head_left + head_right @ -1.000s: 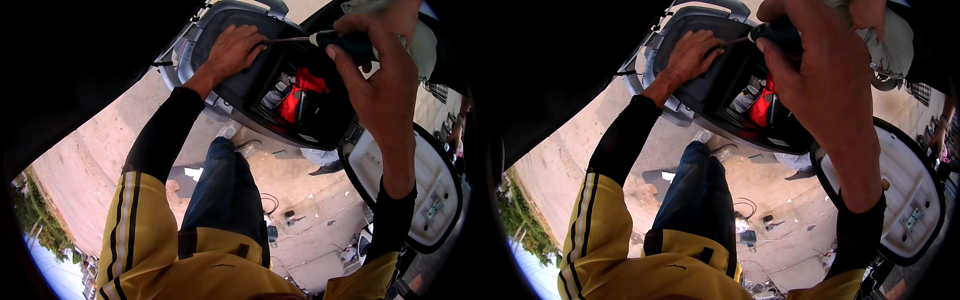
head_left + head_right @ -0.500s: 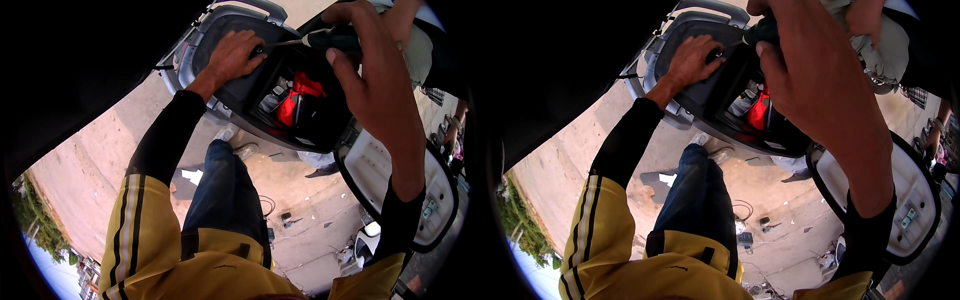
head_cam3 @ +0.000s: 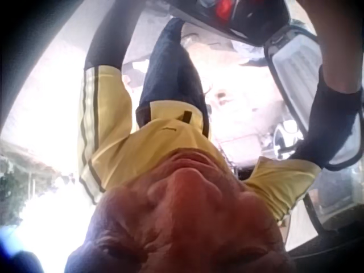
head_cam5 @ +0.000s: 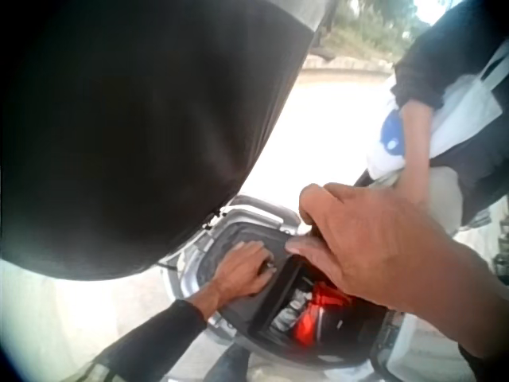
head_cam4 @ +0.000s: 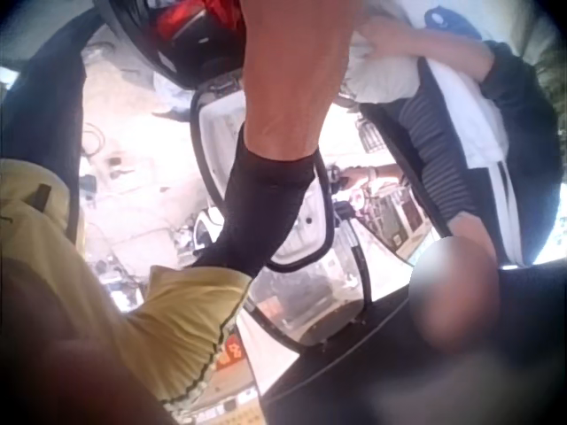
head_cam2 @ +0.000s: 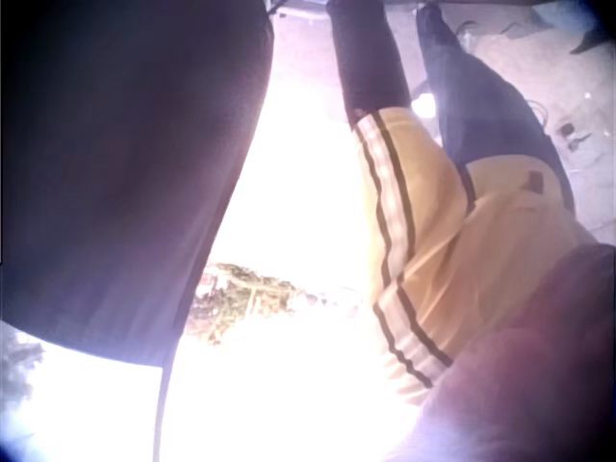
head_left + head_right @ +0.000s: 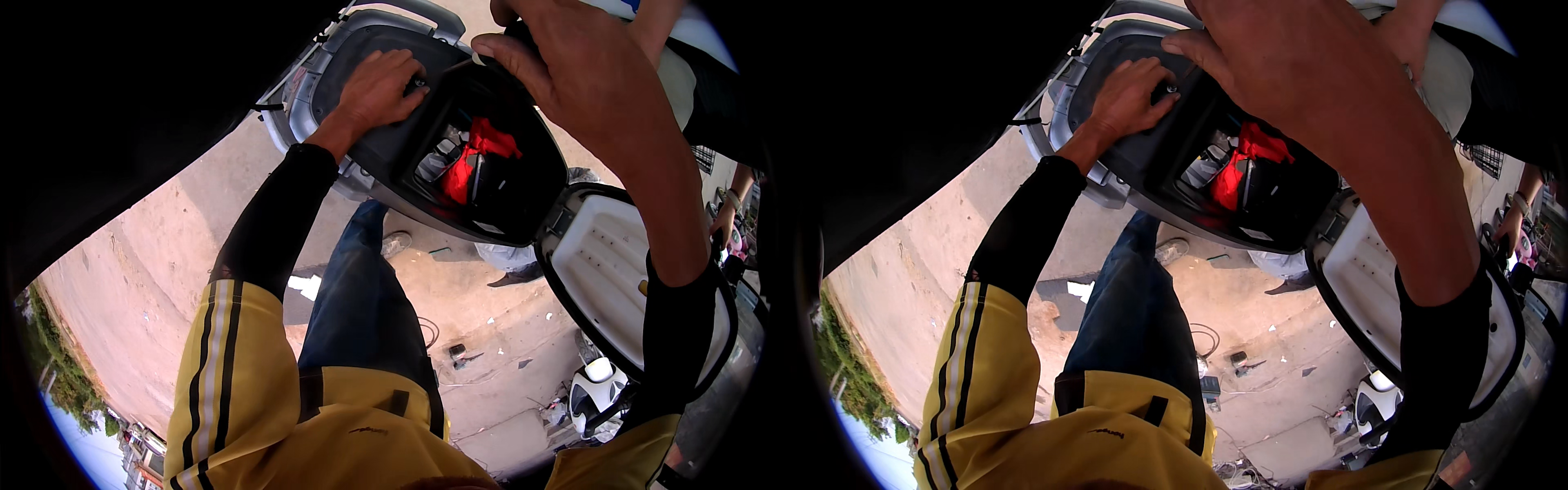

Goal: The person uses a screwdriver to remove screws from the scooter's floorboard and seat area, then opens the under-seat storage compartment and removes a quilted cover and other items. The person continues to unscrew fasteners inside the compartment while handling the removed parts.

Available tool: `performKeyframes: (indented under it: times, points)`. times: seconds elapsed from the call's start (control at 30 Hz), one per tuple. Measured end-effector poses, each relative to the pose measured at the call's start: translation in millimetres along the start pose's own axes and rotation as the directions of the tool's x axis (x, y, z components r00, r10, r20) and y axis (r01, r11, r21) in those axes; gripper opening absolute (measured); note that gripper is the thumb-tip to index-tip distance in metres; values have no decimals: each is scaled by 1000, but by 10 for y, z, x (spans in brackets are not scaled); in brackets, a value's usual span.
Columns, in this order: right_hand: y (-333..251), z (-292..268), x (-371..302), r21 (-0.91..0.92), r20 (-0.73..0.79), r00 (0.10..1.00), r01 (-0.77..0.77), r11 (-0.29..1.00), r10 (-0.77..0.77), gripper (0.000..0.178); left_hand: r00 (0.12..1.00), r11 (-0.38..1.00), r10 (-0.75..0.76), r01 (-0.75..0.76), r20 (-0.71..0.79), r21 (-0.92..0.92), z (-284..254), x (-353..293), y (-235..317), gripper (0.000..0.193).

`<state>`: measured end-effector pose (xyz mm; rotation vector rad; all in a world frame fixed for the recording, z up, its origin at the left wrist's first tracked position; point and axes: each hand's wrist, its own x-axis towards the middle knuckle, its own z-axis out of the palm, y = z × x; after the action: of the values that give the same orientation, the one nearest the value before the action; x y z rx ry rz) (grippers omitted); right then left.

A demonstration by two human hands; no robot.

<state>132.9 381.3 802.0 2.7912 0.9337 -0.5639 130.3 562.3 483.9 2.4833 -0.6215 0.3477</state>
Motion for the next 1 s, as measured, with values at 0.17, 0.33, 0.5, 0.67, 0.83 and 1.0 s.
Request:
performKeyframes:
  times: [0.17, 0.33, 0.5, 0.67, 0.83, 1.0]
  points:
    - [50, 76, -13, 137, -149, 988, 70, 988, -49, 25, 998, 998, -58, 58, 39, -2, -36, -17, -6, 24]
    - [39, -123, 257, -122, 292, 933, -182, 976, 210, 28, 999, 998, -51, 51, -12, -25, -8, -36, -45, 28]
    - [58, 78, 29, 72, -186, 976, 124, 990, -109, 31, 999, 999, -46, 46, 6, -28, 4, -19, -55, 30]
    - [-70, -246, 153, 240, 96, 989, -136, 961, 116, 31, 998, 997, -60, 58, -24, -49, -12, -29, -58, 31]
    - [123, 209, 206, -52, -205, 967, 143, 988, -151, 30, 999, 997, -43, 42, -10, -71, -10, -5, -40, 31]
    - [-98, 0, 32, 231, -282, 959, 80, 970, -12, 29, 999, 998, -42, 41, -25, -57, -10, -5, -47, 32]
